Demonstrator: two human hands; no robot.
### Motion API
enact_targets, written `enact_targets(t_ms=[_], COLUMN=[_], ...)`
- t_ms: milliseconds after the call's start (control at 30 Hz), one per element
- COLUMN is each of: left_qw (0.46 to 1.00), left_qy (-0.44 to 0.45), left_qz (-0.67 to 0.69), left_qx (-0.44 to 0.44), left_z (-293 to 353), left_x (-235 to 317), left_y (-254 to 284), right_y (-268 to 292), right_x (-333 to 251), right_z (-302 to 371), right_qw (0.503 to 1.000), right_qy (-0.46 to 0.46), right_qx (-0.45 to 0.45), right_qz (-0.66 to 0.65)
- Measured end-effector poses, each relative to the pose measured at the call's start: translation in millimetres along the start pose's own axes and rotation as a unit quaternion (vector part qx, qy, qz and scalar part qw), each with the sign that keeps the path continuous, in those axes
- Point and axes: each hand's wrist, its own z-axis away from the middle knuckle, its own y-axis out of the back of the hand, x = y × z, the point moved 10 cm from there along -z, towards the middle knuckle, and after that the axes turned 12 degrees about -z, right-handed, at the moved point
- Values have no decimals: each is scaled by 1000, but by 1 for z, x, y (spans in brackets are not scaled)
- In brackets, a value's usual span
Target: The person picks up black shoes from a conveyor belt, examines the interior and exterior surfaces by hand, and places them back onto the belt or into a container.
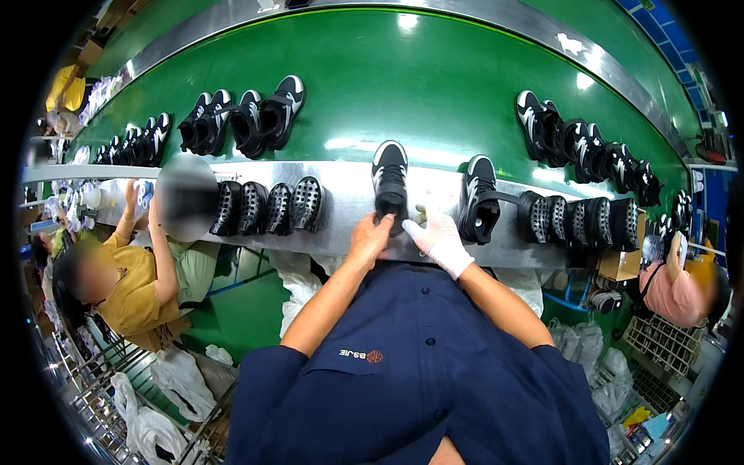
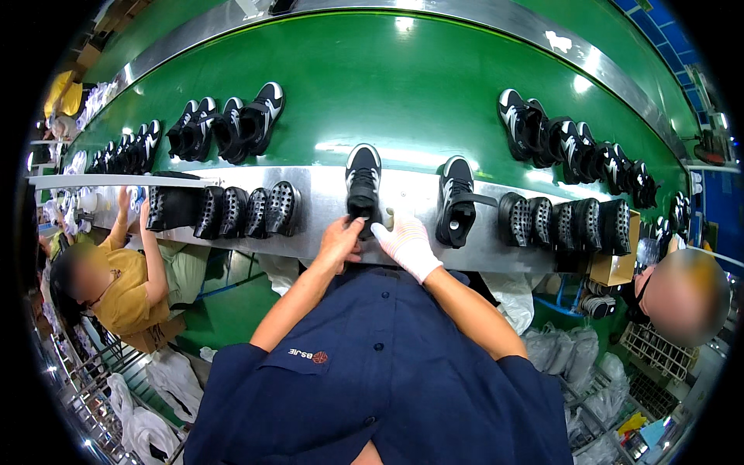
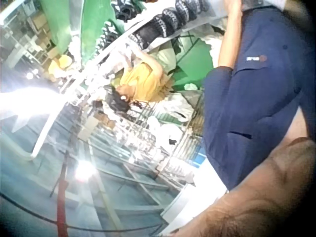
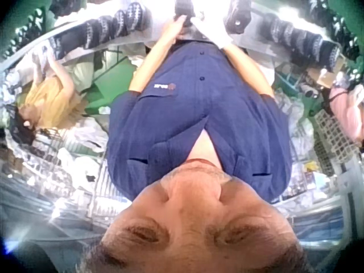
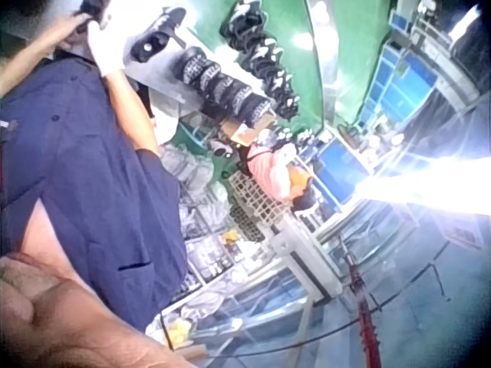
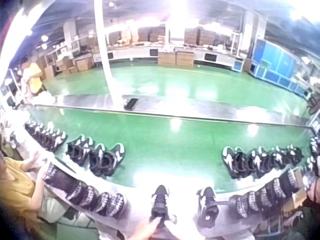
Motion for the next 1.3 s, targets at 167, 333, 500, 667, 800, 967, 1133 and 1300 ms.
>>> enact_targets(t_ms=[167, 333, 500, 667, 800, 967, 1133, 1300], left_qw=[886, 763, 747, 800, 809, 851, 857, 838], left_qy=[-205, -408, -445, -391, -383, -316, -432, -447], left_qz=[-256, -315, -288, -235, -242, -240, -227, -298], left_qx=[328, 391, 402, 390, 374, 344, 166, 99], left_z=[37, 61, 65, 47, 47, 63, 86, 65], left_x=[60, 113, 90, 74, 90, 87, 98, 141], left_y=[35, 32, 31, 30, 36, 43, -17, -94], right_y=[-13, -25, -27, -26, -20, -2, 133, 99], right_x=[14, 26, 28, 17, 9, 5, 90, 150], right_z=[-22, -35, -35, -30, -28, 3, 86, 59], right_qw=[998, 998, 997, 998, 998, 971, 951, 911], right_qy=[10, -16, -60, -36, -31, -117, -68, -168], right_qx=[58, 50, 42, 48, 53, -59, 295, 342], right_qz=[33, 32, 13, 11, 35, -200, -59, -161])
